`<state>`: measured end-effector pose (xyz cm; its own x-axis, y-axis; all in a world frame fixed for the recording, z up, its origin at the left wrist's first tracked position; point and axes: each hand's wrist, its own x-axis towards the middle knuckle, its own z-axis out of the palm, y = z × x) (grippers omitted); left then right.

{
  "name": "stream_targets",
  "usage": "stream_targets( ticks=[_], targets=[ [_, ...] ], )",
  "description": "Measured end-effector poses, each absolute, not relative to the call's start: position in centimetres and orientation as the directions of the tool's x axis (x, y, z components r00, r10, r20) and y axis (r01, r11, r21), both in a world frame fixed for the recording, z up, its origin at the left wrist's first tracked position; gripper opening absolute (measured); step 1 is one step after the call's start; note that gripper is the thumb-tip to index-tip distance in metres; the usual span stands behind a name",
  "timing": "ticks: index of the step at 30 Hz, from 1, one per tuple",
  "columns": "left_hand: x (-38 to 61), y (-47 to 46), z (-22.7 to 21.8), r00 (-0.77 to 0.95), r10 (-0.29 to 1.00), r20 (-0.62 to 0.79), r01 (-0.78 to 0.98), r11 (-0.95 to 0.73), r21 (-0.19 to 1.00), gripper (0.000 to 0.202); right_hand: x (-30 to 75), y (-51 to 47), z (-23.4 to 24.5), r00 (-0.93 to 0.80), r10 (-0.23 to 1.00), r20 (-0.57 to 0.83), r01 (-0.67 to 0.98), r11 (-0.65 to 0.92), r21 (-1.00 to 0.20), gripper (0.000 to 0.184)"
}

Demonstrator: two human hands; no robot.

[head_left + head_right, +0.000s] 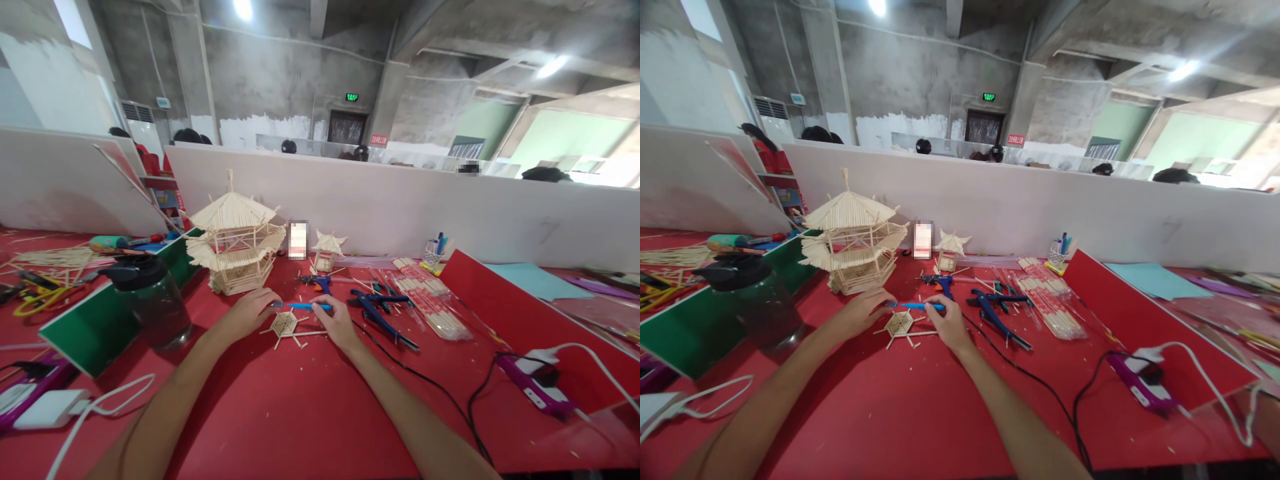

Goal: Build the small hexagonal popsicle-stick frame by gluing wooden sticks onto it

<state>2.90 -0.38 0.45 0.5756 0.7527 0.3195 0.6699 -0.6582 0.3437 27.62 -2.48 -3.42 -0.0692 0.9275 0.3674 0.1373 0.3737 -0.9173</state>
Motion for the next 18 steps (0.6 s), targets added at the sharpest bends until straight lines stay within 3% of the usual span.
stream_targets(
  ticks=[12, 18],
  targets=[
    [3.42, -0.42, -0.08, 0.59, 0.75, 0.299, 0.654, -0.661, 0.368, 0.03, 27.55, -2.69, -3.38, -0.143, 0.901, 0.41, 0.199, 0.432, -0.88, 0.023],
    [3.87, -0.7, 0.05, 0.56, 0.767, 0.313, 0.627, -0.64, 0.445, 0.031, 27.62, -2.77, -3.5, -0.183, 0.891, 0.416, 0.173, 0.446, -0.878, 0.025]
  ],
)
